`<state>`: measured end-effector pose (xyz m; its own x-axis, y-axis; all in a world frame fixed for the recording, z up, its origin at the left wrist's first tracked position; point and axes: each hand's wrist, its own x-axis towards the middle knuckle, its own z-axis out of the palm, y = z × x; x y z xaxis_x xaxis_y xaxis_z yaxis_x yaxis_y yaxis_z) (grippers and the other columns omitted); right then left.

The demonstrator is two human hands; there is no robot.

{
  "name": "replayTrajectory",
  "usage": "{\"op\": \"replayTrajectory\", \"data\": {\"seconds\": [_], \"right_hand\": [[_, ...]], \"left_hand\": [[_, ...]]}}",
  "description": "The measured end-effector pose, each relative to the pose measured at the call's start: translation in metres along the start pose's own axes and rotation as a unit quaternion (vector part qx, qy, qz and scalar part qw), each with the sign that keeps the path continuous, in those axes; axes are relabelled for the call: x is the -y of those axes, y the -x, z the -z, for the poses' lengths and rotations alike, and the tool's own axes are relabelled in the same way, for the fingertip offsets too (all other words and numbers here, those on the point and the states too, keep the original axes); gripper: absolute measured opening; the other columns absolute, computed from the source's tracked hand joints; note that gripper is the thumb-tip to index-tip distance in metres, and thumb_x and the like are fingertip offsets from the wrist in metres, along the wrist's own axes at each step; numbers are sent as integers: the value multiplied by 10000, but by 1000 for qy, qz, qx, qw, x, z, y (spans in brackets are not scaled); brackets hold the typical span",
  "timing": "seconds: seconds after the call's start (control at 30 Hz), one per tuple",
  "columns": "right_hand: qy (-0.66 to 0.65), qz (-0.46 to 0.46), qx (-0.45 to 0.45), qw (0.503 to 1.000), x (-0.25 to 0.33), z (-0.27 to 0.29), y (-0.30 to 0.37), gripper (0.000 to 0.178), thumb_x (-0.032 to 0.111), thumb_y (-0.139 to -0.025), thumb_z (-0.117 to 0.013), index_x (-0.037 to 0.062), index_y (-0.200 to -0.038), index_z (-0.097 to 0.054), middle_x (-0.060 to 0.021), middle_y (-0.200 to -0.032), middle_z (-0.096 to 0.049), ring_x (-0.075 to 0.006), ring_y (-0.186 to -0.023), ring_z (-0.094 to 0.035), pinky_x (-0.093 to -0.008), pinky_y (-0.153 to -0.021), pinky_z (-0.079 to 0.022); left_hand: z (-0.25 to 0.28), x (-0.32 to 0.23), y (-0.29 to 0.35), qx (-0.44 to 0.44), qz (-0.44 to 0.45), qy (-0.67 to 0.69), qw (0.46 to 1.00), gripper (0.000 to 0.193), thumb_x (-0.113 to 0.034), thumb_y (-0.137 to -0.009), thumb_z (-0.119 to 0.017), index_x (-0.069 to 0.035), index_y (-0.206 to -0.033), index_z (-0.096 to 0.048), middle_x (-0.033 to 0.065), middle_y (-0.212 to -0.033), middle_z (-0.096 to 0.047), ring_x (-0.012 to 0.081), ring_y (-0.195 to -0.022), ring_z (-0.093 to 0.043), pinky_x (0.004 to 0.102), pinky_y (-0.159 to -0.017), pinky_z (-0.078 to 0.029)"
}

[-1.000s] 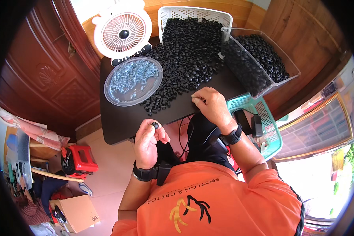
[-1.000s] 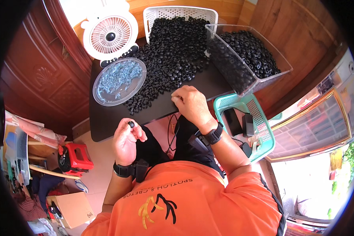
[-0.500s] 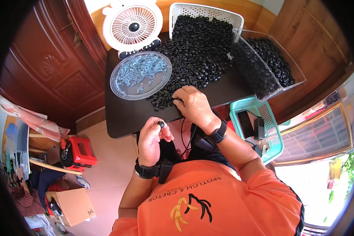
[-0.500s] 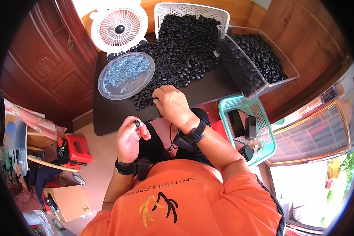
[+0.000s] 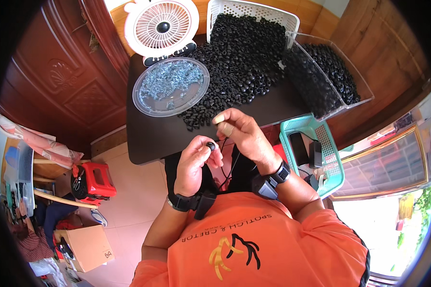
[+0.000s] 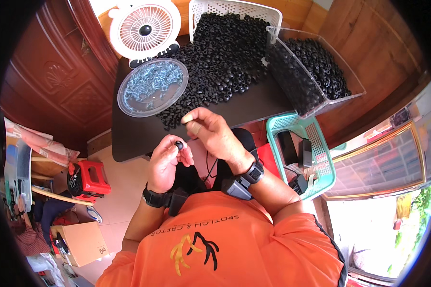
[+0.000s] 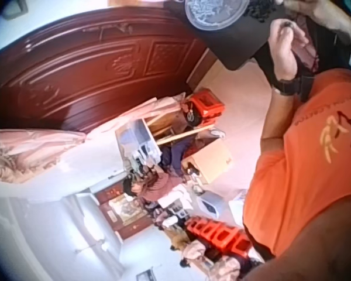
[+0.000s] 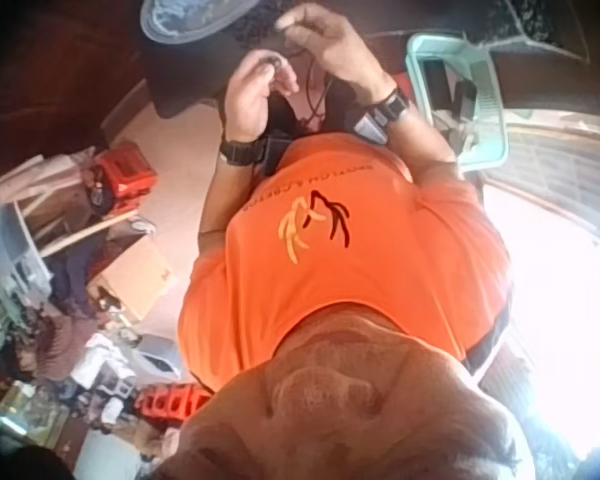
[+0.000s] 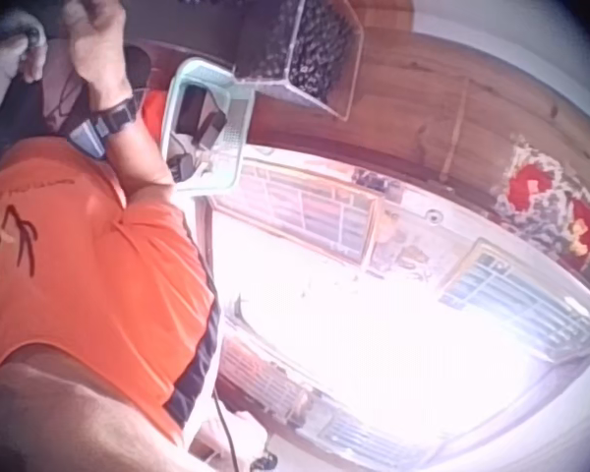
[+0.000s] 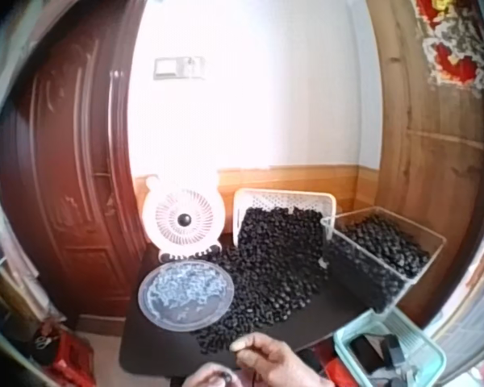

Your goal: The person is assembling small black plastic components by hand at a table.

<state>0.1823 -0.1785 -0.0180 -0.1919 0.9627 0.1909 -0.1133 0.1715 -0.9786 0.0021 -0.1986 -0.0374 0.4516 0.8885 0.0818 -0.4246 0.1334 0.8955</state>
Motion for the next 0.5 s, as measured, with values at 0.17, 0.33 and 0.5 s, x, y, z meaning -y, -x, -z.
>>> {"op": "replayTrajectory", "data": {"seconds": [0.17,0.33,0.5], "right_hand": [[-93,-15,9,995,9,-15,15,102,31,-954,-588,24,-1041,-640,-10,-918,-635,-82,-835,-602,-227,-717,-503],[-64,52,-28,996,4,-18,24,97,6,-932,-612,13,-1007,-673,-46,-992,-658,-87,-841,-611,-232,-737,-513],[-184,-6,61,981,10,-12,27,158,-13,-931,-594,13,-1061,-679,-51,-941,-629,-119,-841,-619,-249,-774,-513]], "left_hand": [[-6,4,1,13,-42,-4,999,287,-312,-975,-515,-29,-1015,-543,78,-877,-629,143,-787,-609,259,-707,-459],[-7,1,5,12,-61,-1,998,295,-319,-955,-524,-25,-974,-537,101,-876,-636,154,-787,-606,271,-716,-462],[-4,0,7,36,-63,-3,997,246,-267,-936,-506,-24,-923,-540,117,-856,-638,163,-776,-597,282,-720,-460]]}}
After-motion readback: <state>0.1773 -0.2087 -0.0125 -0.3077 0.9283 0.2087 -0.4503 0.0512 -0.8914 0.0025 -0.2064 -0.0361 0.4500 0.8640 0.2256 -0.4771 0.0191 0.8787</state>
